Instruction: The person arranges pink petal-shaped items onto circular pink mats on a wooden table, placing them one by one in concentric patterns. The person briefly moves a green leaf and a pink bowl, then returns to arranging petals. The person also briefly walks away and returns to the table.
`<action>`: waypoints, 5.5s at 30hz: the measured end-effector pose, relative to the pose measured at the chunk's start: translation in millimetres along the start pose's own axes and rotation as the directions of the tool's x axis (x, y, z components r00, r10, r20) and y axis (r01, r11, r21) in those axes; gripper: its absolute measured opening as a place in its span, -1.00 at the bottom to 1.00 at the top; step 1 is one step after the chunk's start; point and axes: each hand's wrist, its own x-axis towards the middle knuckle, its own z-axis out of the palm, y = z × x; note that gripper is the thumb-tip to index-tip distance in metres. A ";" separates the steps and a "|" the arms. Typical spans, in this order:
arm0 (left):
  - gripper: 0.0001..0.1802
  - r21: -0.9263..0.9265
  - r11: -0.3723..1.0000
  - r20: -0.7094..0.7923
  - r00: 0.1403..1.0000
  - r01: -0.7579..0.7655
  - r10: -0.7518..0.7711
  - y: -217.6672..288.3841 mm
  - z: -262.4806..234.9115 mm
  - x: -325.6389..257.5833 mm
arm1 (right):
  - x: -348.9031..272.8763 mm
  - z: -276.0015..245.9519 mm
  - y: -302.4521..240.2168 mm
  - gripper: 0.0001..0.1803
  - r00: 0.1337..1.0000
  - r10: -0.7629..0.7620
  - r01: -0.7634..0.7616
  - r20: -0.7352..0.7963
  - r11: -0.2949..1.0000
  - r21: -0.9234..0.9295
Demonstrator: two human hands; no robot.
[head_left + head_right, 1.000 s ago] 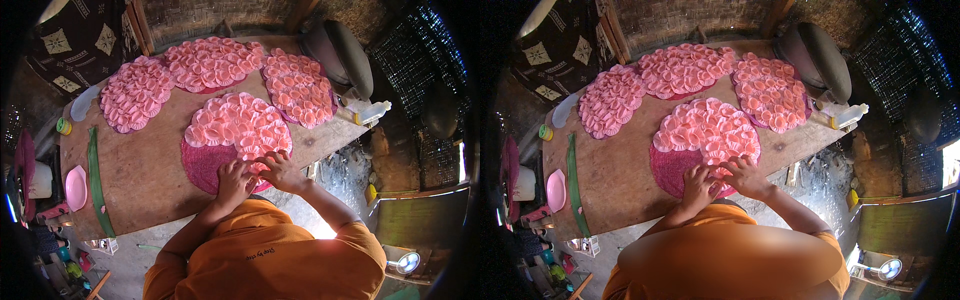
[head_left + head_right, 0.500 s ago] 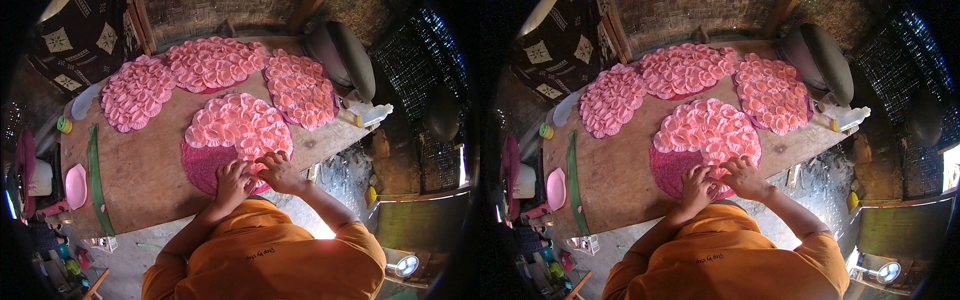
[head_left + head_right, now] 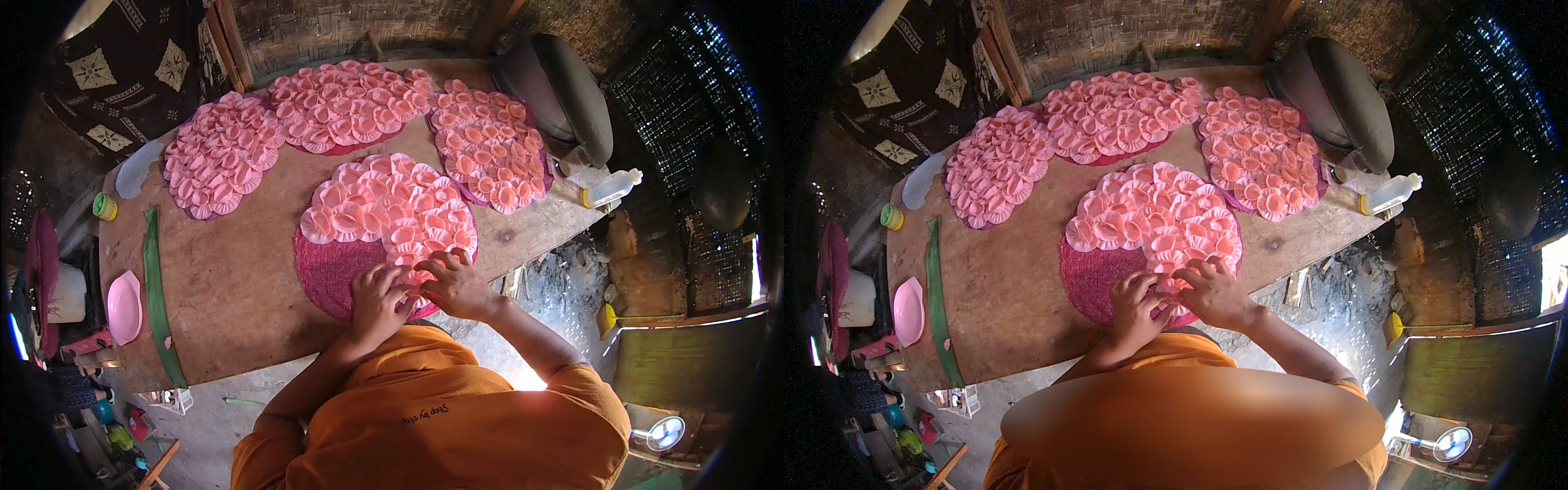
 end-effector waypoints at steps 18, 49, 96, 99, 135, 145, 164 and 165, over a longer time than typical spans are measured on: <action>-0.83 -0.007 0.979 -0.255 0.946 0.205 -0.200 -41.6 -42.9 -15.0 | 20.2 -19.4 13.8 -0.79 0.990 -0.135 0.132 0.034 0.988 0.077; -0.88 -0.126 0.851 -0.440 0.741 0.509 -0.508 -50.9 -36.7 -15.1 | 255.5 19.3 333.5 -0.62 0.656 0.664 -0.670 -0.359 0.731 0.129; -0.94 -0.237 0.898 -0.417 0.796 0.371 -0.439 -69.1 -17.2 -31.2 | 224.6 11.5 356.0 -0.73 0.621 0.589 -0.427 -0.517 0.807 0.407; -0.91 -0.173 0.903 -0.395 0.812 0.394 -0.430 -70.6 -16.7 -37.0 | 261.1 29.3 372.4 -0.66 0.547 0.670 -0.576 -0.501 0.736 0.356; -0.95 -0.433 0.830 -0.366 0.773 0.351 -0.518 -59.1 -36.6 -19.6 | 91.5 12.1 -28.5 -0.43 0.979 0.169 -0.183 0.111 0.975 0.128; -0.94 -0.336 0.839 -0.347 0.772 0.428 -0.532 -58.8 -34.4 -19.6 | 147.4 -41.8 203.8 -0.79 0.673 0.577 -0.264 -0.463 0.772 0.579; -0.88 -0.041 0.817 -0.284 0.777 0.575 -0.561 -59.6 -32.1 -28.9 | 342.3 60.5 421.1 -0.65 0.291 0.753 -0.758 -0.590 0.558 0.338; -0.89 0.012 0.831 -0.299 0.795 0.556 -0.528 -58.6 -32.6 -27.3 | 342.3 53.4 413.3 -0.69 0.248 0.761 -0.722 -0.600 0.558 0.409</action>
